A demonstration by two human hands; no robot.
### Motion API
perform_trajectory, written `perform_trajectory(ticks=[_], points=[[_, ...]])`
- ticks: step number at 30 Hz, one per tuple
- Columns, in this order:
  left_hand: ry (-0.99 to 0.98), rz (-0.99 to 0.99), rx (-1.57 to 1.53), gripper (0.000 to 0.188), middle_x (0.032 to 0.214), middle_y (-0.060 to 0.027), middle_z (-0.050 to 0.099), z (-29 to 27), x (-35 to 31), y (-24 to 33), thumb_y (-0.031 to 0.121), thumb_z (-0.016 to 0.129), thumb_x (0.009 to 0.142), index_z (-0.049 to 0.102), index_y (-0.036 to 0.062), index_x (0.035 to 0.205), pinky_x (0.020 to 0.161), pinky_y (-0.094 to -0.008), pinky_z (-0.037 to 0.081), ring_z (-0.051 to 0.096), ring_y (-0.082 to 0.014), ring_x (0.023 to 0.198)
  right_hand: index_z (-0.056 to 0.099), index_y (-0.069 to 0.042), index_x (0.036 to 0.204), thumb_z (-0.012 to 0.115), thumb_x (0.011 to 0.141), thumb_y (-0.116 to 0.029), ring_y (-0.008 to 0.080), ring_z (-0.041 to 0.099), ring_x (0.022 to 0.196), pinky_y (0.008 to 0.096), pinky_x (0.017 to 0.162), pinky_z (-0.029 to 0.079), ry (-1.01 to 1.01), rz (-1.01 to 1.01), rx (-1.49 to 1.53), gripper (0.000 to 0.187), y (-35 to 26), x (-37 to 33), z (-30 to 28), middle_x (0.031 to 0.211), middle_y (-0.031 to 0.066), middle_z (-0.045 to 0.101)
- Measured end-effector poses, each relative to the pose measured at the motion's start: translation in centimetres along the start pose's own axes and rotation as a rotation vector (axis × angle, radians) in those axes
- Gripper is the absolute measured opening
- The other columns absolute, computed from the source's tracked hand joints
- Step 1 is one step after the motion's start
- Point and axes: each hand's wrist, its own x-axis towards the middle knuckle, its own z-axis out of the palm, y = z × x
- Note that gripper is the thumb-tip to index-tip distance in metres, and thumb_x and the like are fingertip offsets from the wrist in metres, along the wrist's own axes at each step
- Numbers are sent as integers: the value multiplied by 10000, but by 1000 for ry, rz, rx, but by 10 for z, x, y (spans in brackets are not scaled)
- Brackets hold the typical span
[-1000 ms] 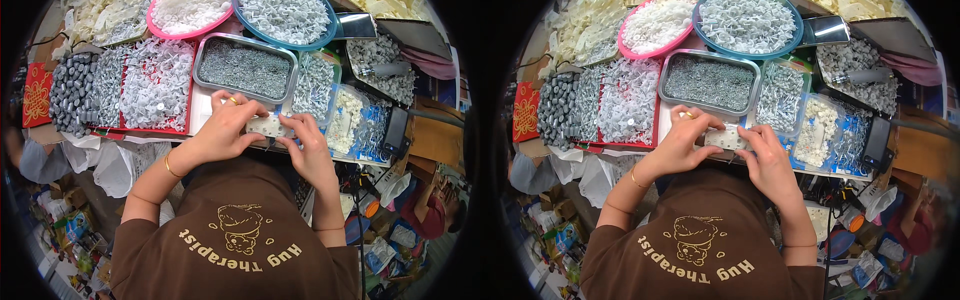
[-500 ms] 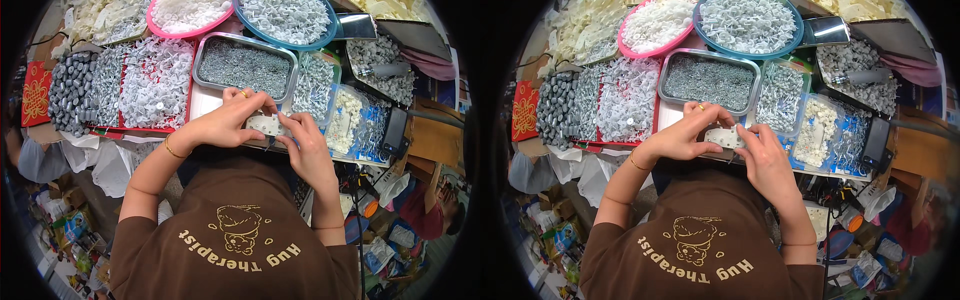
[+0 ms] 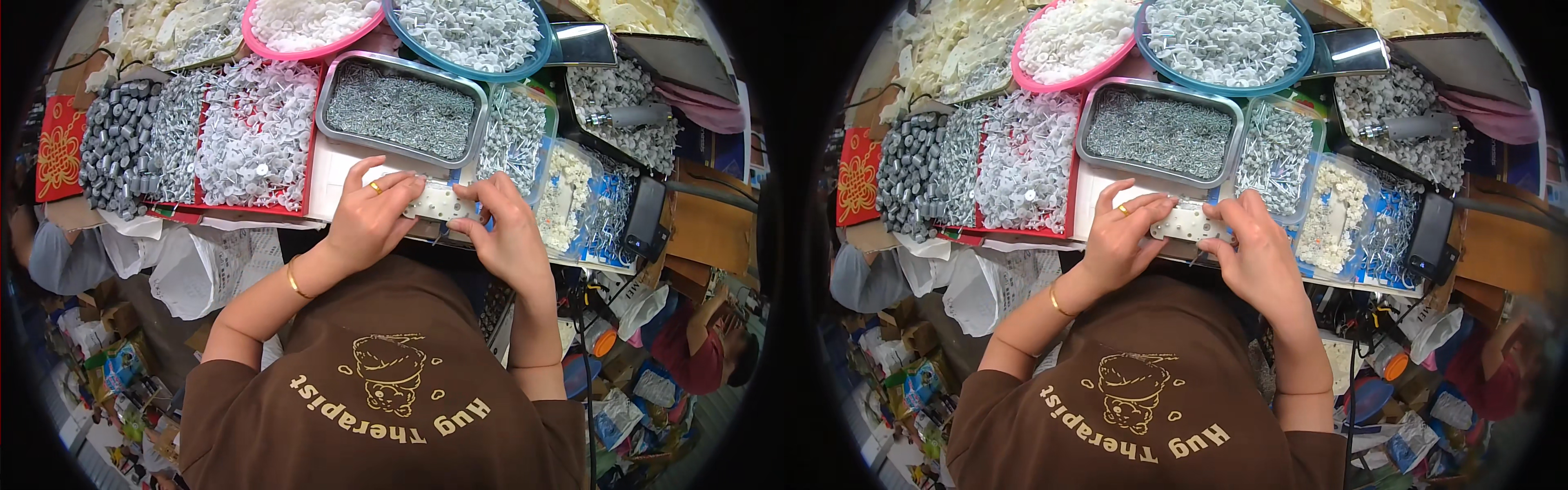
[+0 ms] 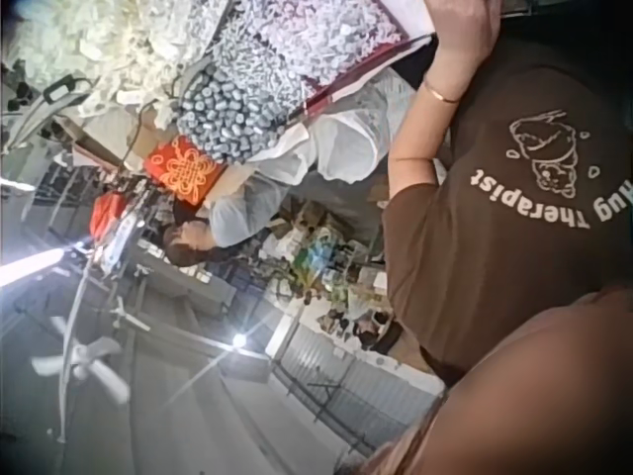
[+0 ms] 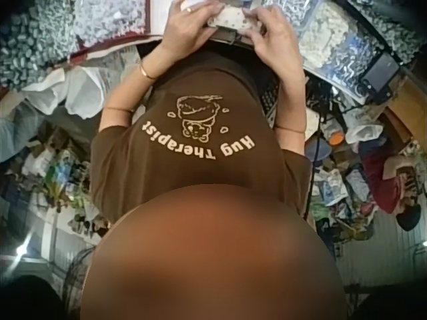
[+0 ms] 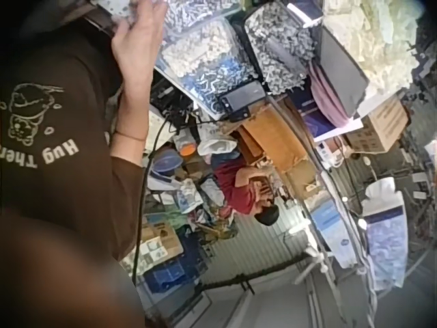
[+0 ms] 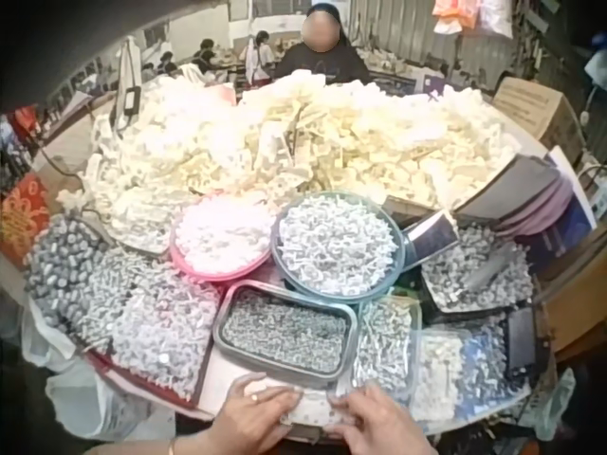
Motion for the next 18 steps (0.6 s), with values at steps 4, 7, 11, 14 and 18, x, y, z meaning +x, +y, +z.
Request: perform_trajectory(ticks=[4, 7, 11, 14, 18], points=[[73, 4, 13, 561, 1179, -100, 693, 3, 0, 5, 62, 759, 722, 580, 11, 1251, 1082, -518, 374, 670, -241, 1108, 697, -28, 1124, 832, 750, -79, 178, 521, 714, 308, 649, 459, 7, 42, 69, 401, 6, -4, 4, 897, 63, 545], [-36, -1, 41, 614, 1189, -98, 716, -10, 1, 6, 14, 781, 697, 586, 32, 1278, 1067, -513, 382, 680, -254, 1119, 700, -36, 1151, 834, 753, -85, 159, 511, 731, 296, 653, 457, 82, -5, 116, 423, 9, -11, 9, 903, 48, 545], [-2, 28, 34, 615, 1256, -114, 689, 1, -4, 0, 43, 796, 707, 608, 48, 1293, 1083, -497, 361, 673, -248, 1129, 708, -48, 1156, 818, 773, -71, 151, 516, 753, 279, 665, 460, 97, -30, 125, 399, 8, -10, 7, 924, 53, 561], [-16, 27, 65, 610, 1258, -107, 689, -9, -3, 1, 117, 817, 736, 608, 64, 1307, 1092, -479, 343, 655, -238, 1149, 719, -58, 1115, 810, 780, -63, 158, 536, 761, 280, 672, 467, 168, 7, 83, 347, 4, -21, 7, 917, 51, 576], [-65, -52, 4, 527, 1196, -64, 717, -21, 6, 10, 230, 831, 777, 650, 78, 1248, 1063, -425, 313, 620, -206, 1164, 707, -43, 1029, 834, 766, -105, 217, 631, 774, 335, 683, 505, 234, -168, -197, 299, 4, -47, 31, 852, 90, 653]])
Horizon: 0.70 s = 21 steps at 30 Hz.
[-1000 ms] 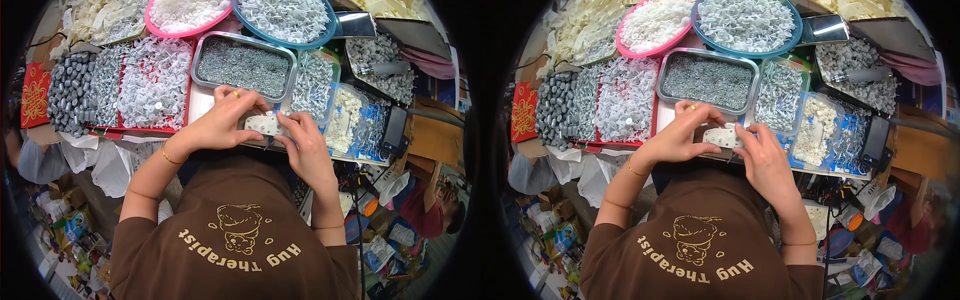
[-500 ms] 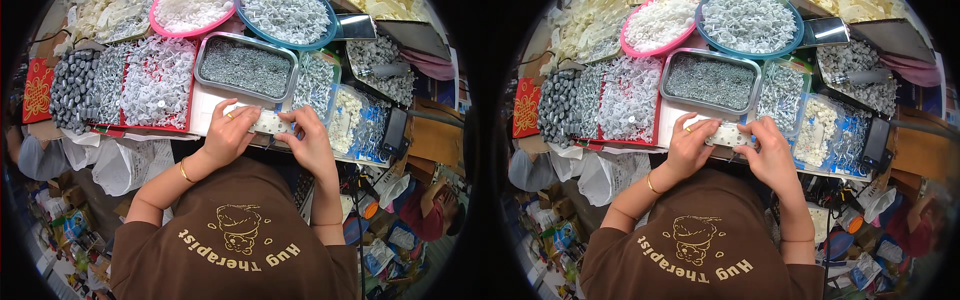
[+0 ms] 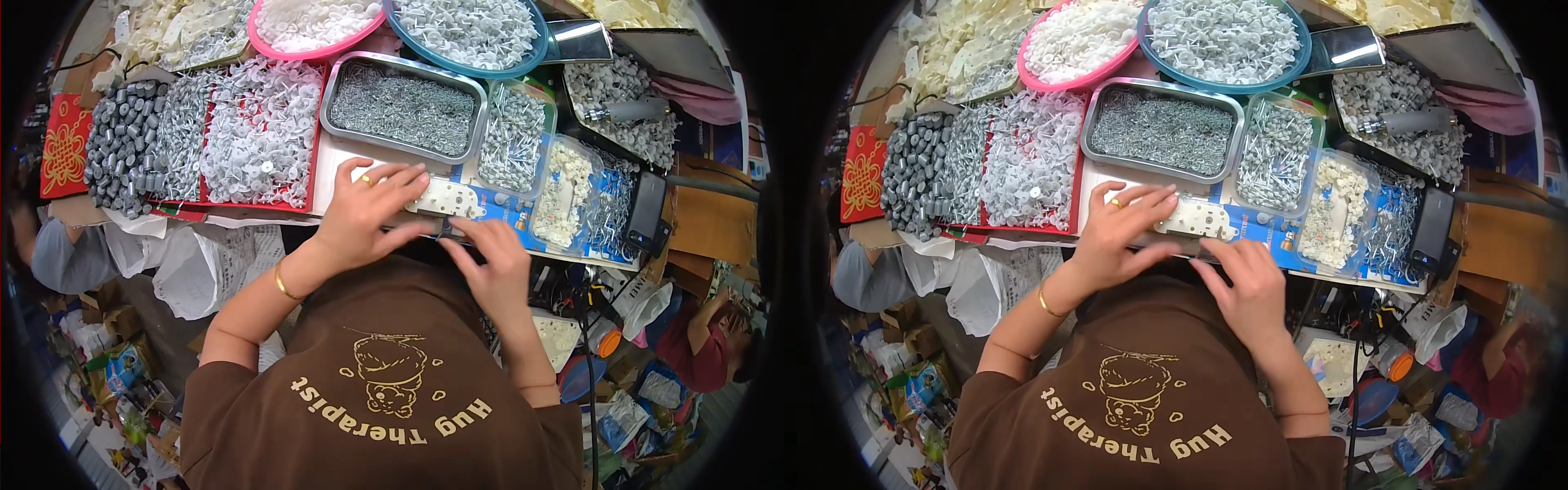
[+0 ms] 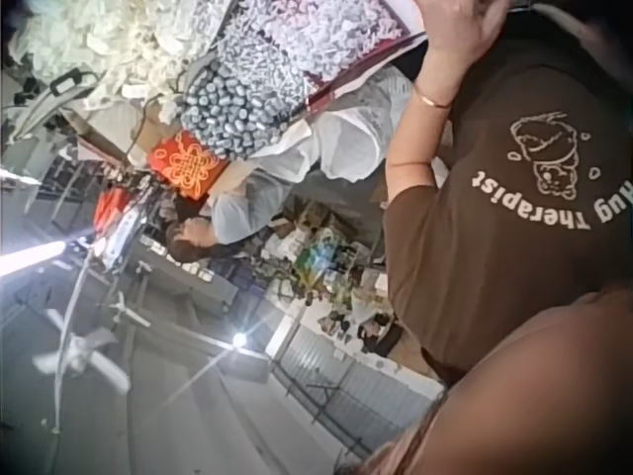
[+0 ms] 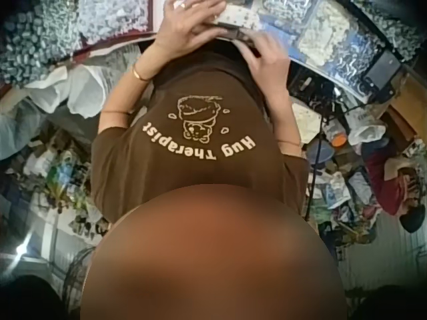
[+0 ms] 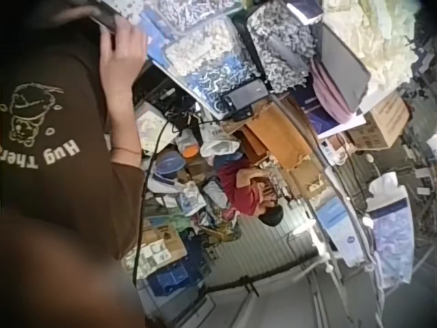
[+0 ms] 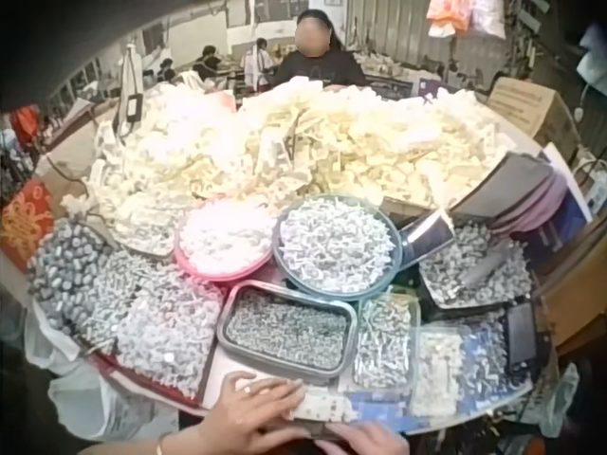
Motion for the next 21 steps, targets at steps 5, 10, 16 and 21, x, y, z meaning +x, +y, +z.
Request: perform_trajectory(ticks=[5, 10, 16, 21], points=[[-38, -264, -240, 324, 1135, -8, 732, 7, 7, -1, 281, 846, 787, 711, 86, 1007, 984, -383, 256, 597, -162, 1088, 667, 4, 982, 889, 724, -122, 245, 704, 880, 330, 776, 559, 11, 176, 276, 363, 2, -12, 26, 943, 137, 688], [-44, -271, -161, 338, 1127, 1, 725, 6, 11, -2, 294, 866, 762, 698, 101, 983, 977, -394, 244, 597, -158, 1094, 640, -14, 951, 854, 728, -73, 271, 677, 765, 362, 690, 550, 68, 25, 211, 315, 17, -12, 34, 827, 105, 665], [-61, -299, -243, 332, 1115, -2, 719, 5, 15, -2, 274, 875, 751, 683, 98, 955, 986, -396, 251, 604, -161, 1088, 650, 6, 981, 768, 830, 0, 158, 719, 655, 258, 569, 560, 237, 68, 327, 192, 18, -7, 37, 777, 92, 708], [-70, -283, -207, 354, 1110, -14, 718, 5, 15, -1, 250, 877, 742, 676, 87, 984, 988, -386, 282, 611, -181, 1085, 715, -16, 994, 680, 934, -47, 118, 690, 600, 224, 519, 512, 144, 165, 274, 77, 30, 23, 5, 735, 63, 716]])
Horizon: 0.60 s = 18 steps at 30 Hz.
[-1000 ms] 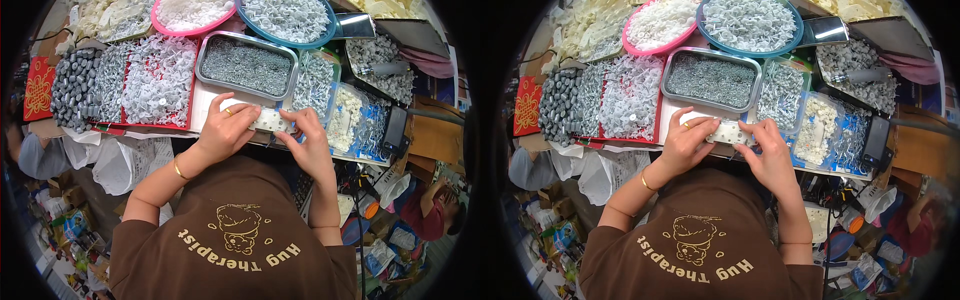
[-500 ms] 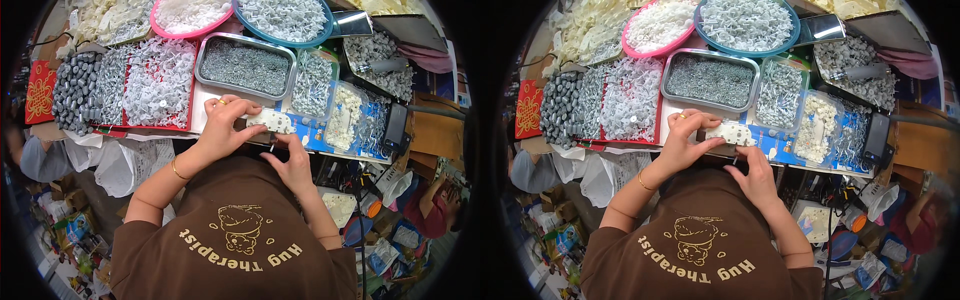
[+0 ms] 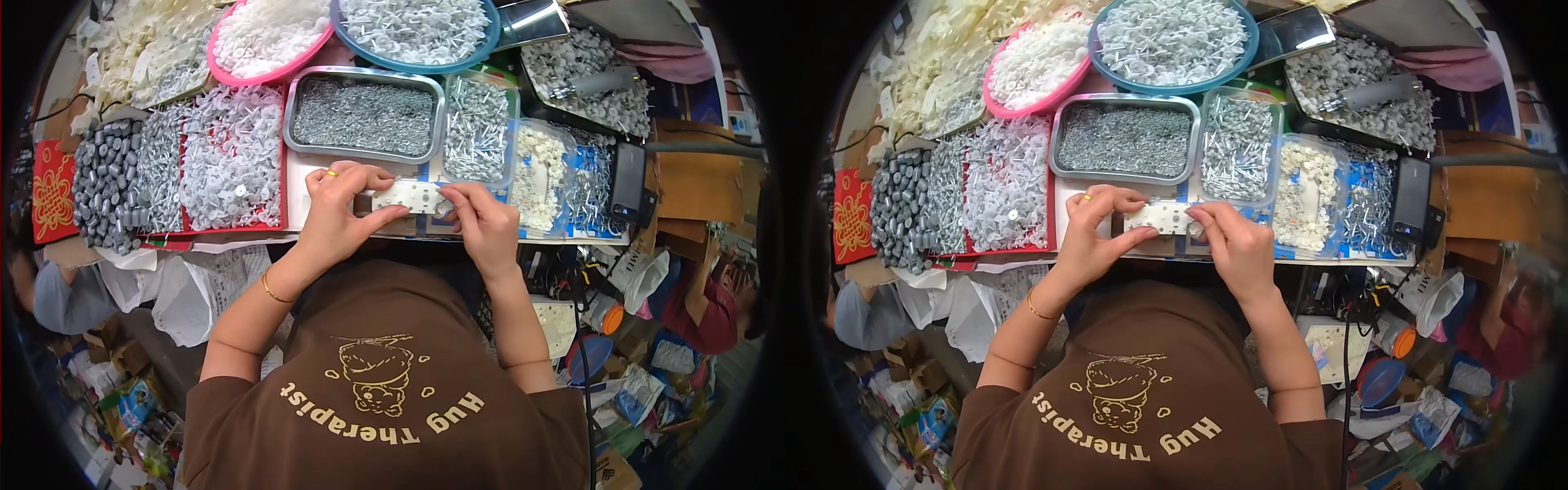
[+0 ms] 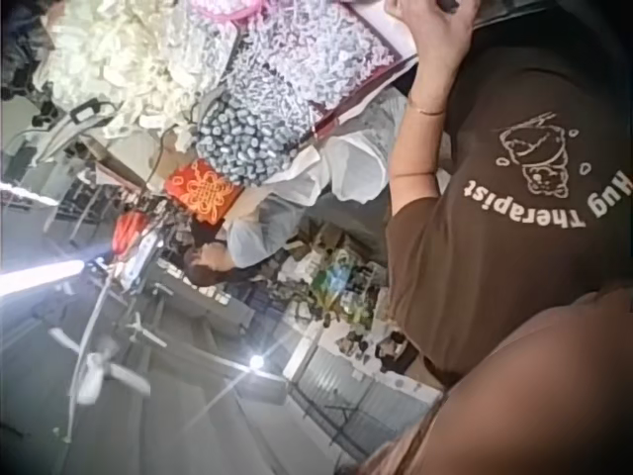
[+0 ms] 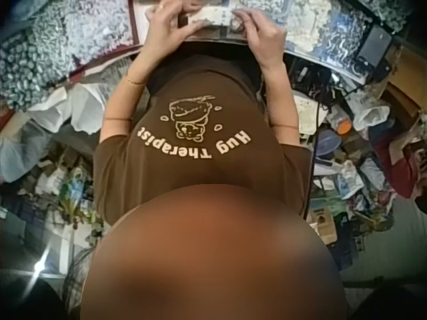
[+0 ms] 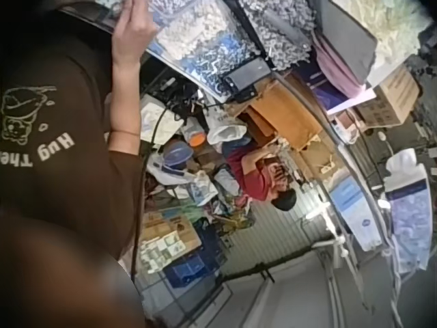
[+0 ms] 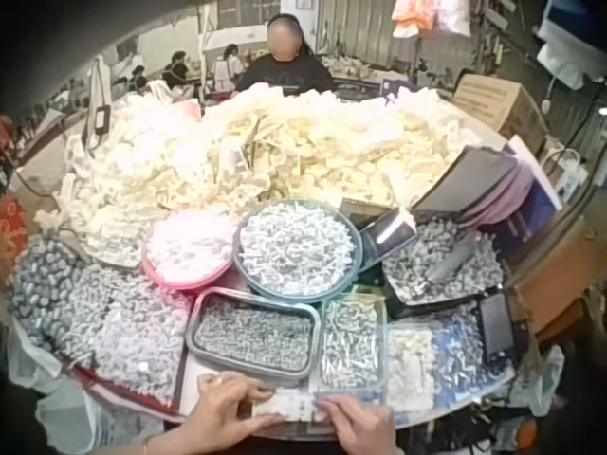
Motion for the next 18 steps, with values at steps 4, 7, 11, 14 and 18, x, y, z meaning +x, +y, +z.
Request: perform_trajectory(ticks=[4, 7, 11, 14, 18], points=[[113, 229, 135, 400, 1098, -39, 719, 8, -9, -8, 162, 862, 741, 666, 73, 1079, 965, -401, 369, 639, -218, 1068, 738, -30, 1023, 685, 929, -60, 70, 614, 609, 234, 544, 466, -102, 204, 85, 112, 3, 1, -15, 744, 30, 718], [128, 357, 203, 504, 1101, -70, 718, 8, -8, -18, 71, 835, 709, 641, 60, 1174, 923, -422, 427, 657, -255, 1040, 752, -43, 986, 719, 899, -128, 113, 601, 722, 275, 672, 481, 297, 307, -114, 127, 20, 20, -63, 834, 54, 714], [132, 410, 200, 557, 1112, -87, 714, 8, -6, -20, 37, 820, 678, 634, 50, 1202, 900, -437, 455, 659, -268, 1024, 768, -78, 947, 770, 820, -153, 254, 574, 853, 373, 799, 455, 300, 79, -778, 148, 77, 33, -102, 865, 68, 664], [86, 389, 195, 545, 1127, -89, 713, 2, -6, -17, 30, 814, 683, 634, 42, 1198, 904, -442, 461, 661, -265, 1024, 773, -86, 911, 792, 790, -178, 296, 560, 904, 399, 859, 425, 283, -28, -889, 153, 82, 34, -94, 891, 63, 647], [119, 413, 167, 569, 1171, -84, 703, 9, -10, -23, 56, 818, 694, 621, 47, 1227, 919, -445, 460, 655, -266, 1049, 744, -70, 906, 761, 823, -144, 292, 579, 914, 401, 858, 436, 267, -41, -838, 112, 85, 36, -94, 894, 63, 660]])
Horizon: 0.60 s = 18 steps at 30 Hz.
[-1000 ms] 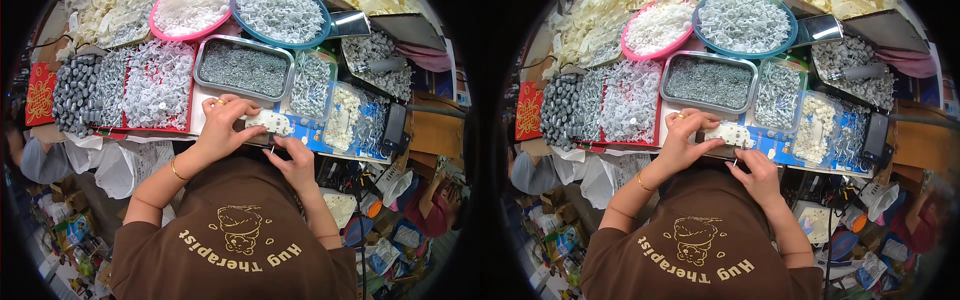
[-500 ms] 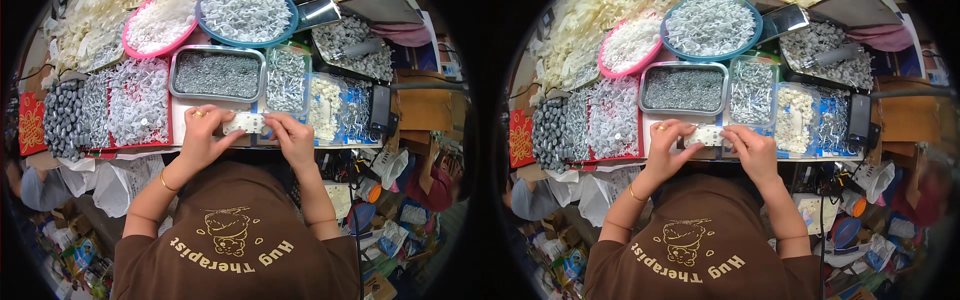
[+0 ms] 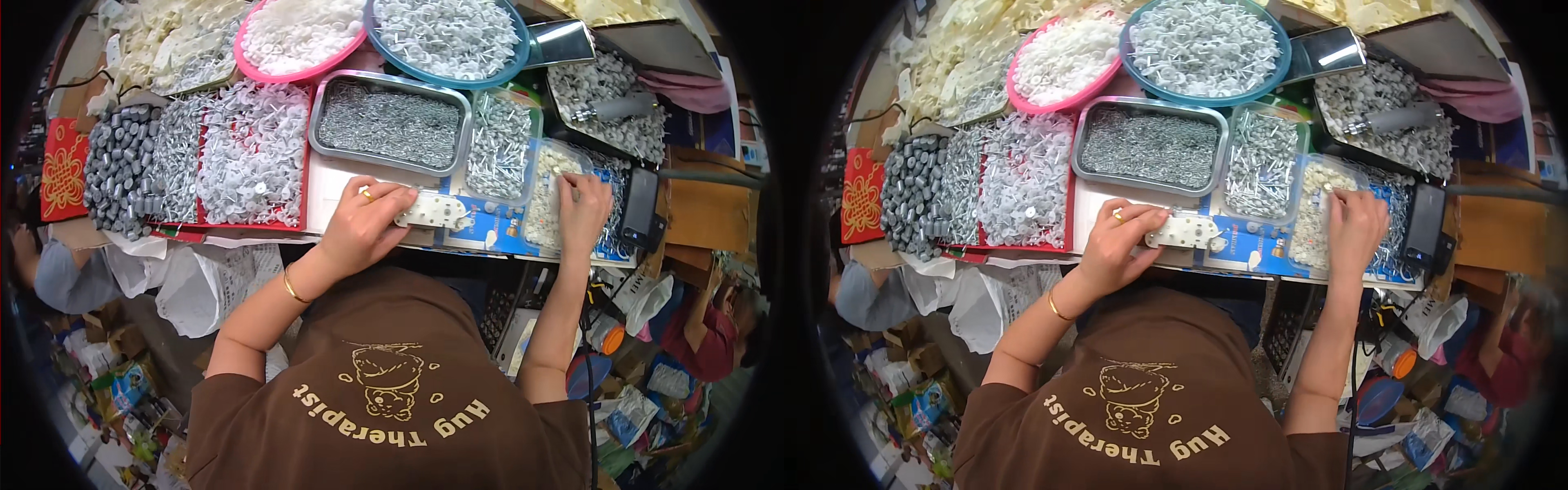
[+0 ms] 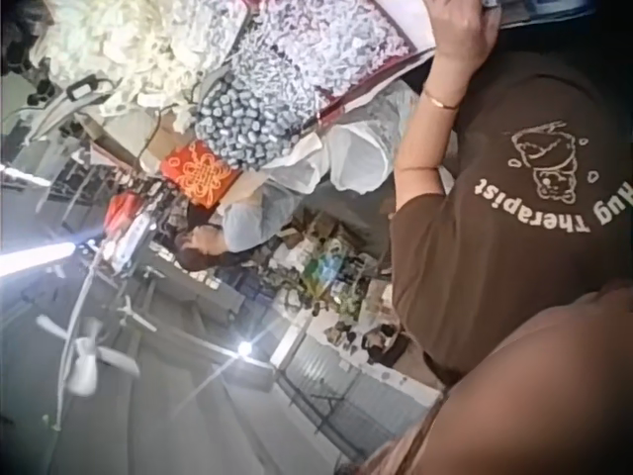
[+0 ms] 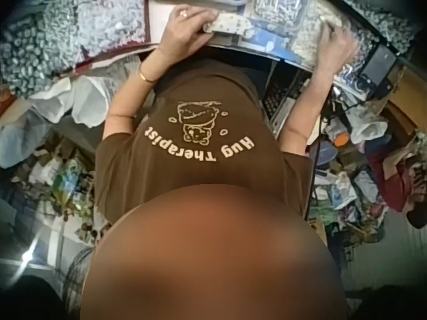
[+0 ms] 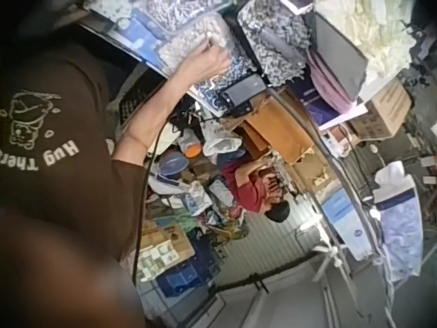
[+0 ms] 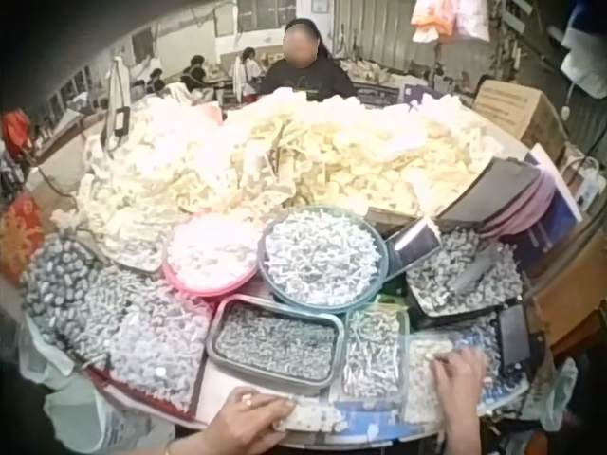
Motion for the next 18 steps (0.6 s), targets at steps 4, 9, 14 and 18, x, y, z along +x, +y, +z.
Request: perform_trajectory(ticks=[4, 9, 14, 18], points=[[-98, -86, -99, 557, 1176, -64, 704, -21, 15, 4, 107, 823, 741, 617, 64, 1257, 965, -433, 440, 650, -260, 1053, 650, -3, 936, 696, 912, -68, 212, 633, 900, 325, 837, 480, -37, 184, 382, 83, -18, -4, -21, 953, 79, 695], [38, -151, 308, 185, 944, 29, 673, -43, 47, -39, 268, 828, 765, 743, 157, 885, 924, -423, 328, 584, -185, 949, 656, 6, 950, 708, 876, 38, 174, 631, 921, 294, 860, 486, -180, 157, 866, 96, -87, -20, -71, 977, 109, 681], [38, -145, 327, 84, 801, 38, 602, -18, 56, -78, 236, 821, 750, 754, 199, 785, 910, -424, 302, 556, -193, 897, 746, -75, 879, 863, 695, -58, 231, 514, 767, 343, 679, 407, -79, -277, 657, 219, -123, -33, -33, 808, 46, 583], [21, -204, 268, 90, 812, 40, 614, -18, 56, -74, 232, 817, 755, 742, 187, 777, 904, -427, 293, 560, -198, 890, 762, -97, 887, 860, 699, -58, 229, 518, 747, 343, 665, 404, -102, -453, 549, 216, -118, -30, -34, 795, 24, 591]])
